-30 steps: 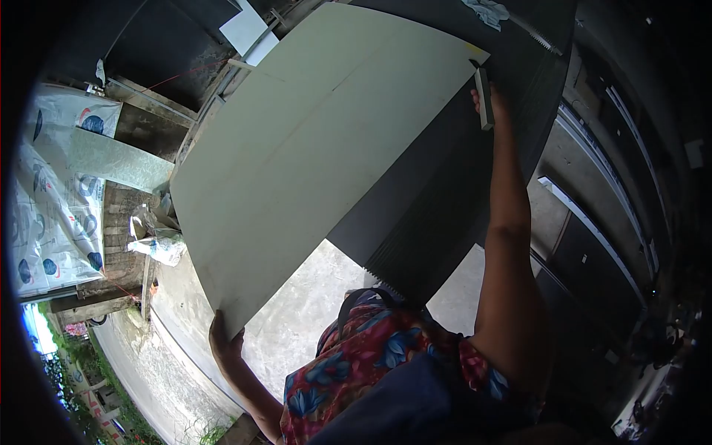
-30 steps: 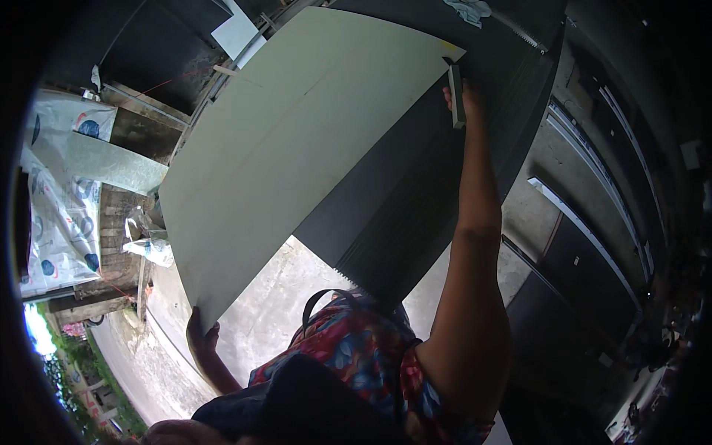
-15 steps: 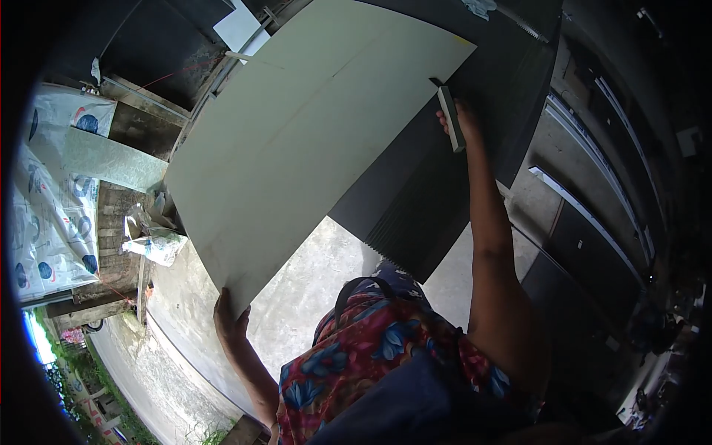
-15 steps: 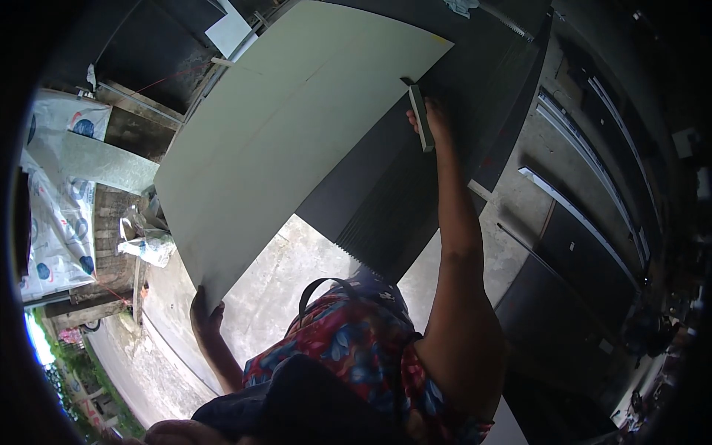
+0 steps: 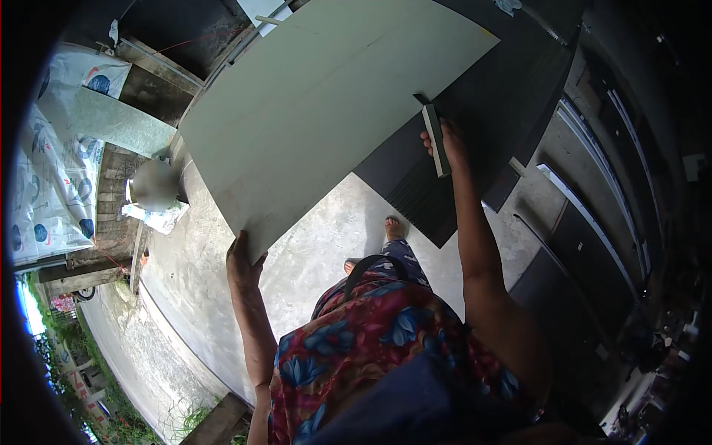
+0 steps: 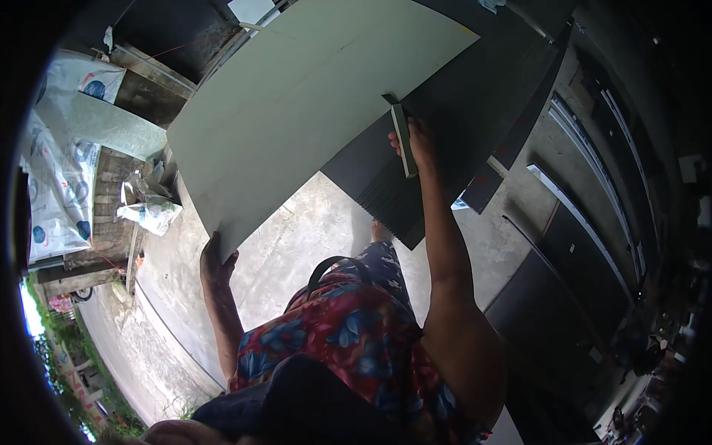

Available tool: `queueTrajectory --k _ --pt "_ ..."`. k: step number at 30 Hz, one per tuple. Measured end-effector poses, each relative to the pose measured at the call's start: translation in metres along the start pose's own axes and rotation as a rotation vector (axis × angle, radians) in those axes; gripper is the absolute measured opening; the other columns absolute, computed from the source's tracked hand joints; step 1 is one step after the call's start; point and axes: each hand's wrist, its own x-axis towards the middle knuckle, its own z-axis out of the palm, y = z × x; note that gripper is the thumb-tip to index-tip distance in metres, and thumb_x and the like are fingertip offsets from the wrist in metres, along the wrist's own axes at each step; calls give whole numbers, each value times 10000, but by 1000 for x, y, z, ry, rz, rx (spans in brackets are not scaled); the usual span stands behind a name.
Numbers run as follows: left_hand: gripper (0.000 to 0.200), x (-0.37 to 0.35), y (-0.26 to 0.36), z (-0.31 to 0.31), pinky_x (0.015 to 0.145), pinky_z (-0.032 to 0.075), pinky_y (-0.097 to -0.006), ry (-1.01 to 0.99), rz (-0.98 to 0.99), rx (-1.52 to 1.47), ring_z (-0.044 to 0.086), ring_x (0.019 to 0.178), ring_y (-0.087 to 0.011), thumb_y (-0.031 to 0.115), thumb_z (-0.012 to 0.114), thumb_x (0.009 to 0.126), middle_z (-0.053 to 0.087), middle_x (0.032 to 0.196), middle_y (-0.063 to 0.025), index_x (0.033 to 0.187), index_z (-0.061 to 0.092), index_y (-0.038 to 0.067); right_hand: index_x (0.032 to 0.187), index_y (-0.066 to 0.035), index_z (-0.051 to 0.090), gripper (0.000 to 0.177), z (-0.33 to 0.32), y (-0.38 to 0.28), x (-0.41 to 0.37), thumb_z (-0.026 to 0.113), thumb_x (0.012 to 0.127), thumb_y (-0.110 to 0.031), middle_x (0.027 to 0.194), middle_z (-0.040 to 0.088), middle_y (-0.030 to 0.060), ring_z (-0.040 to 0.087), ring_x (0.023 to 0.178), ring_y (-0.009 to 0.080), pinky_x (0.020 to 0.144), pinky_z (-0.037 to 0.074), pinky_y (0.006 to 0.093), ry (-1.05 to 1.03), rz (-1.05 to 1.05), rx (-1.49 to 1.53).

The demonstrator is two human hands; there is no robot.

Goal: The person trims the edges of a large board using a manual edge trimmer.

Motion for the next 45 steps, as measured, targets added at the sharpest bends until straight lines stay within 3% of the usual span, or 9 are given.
queueTrajectory --k 5,9,16,20,27,31,35,40,45 --pt "338 7 -8 -3 584 453 -287 -39 -8 -11 551 712 -163 287 491 926 578 865 -80 1057 547 -19 931 -66 519 312 34 12 -47 338 981 -314 703 615 55 563 532 93 446 468 229 7 -19 -52" --pt "342 11 -14 -3 613 463 -302 -74 -8 -48 564 752 -179 277 496 922 590 906 -85 1087 543 -19 1002 -41 520 308 50 18 -73 348 978 -296 711 633 81 604 554 126 460 476 247 32 -16 -34" --pt "376 16 -19 -4 652 470 -324 -86 -26 -74 571 791 -187 274 499 923 595 954 -95 1133 525 -37 1059 -42 513 323 76 21 -115 348 985 -309 726 611 76 563 553 102 466 462 231 2 39 -2" --pt "376 16 -21 -5 642 475 -318 -105 -17 -53 577 775 -184 268 497 925 599 943 -100 1127 524 -48 1063 -46 515 317 87 33 -128 364 975 -310 732 639 100 595 550 134 465 458 252 -138 79 20" --pt "362 7 -18 7 621 478 -305 -59 -20 -82 584 750 -181 249 486 933 603 921 -107 1108 523 -66 1081 -42 496 330 87 39 -116 324 987 -307 744 618 90 564 555 113 469 455 236 1 -13 43" --pt "364 16 -27 0 672 470 -323 -128 -14 -77 571 805 -187 260 489 931 593 962 -106 1120 521 -49 1039 -39 508 342 105 46 -147 343 973 -331 723 636 96 595 541 137 463 457 240 -97 46 -28" --pt "375 16 -31 0 724 442 -348 -129 -36 -70 541 861 -192 301 501 923 578 988 -85 1145 517 -1 1101 -16 479 325 126 46 -184 374 974 -297 721 634 117 602 529 144 458 453 245 -251 87 -25" --pt "375 18 -31 -1 758 432 -371 -141 -42 -67 535 890 -198 301 497 924 573 1017 -84 1156 512 6 1061 -33 508 324 104 50 -147 351 978 -304 730 638 106 599 553 136 473 455 236 -31 17 55" --pt "389 17 -32 1 806 418 -395 -155 -54 -75 518 955 -212 298 500 923 559 1070 -86 1189 499 14 1069 -24 476 306 137 55 -193 355 984 -292 741 618 113 575 532 133 461 453 244 -193 81 -11"
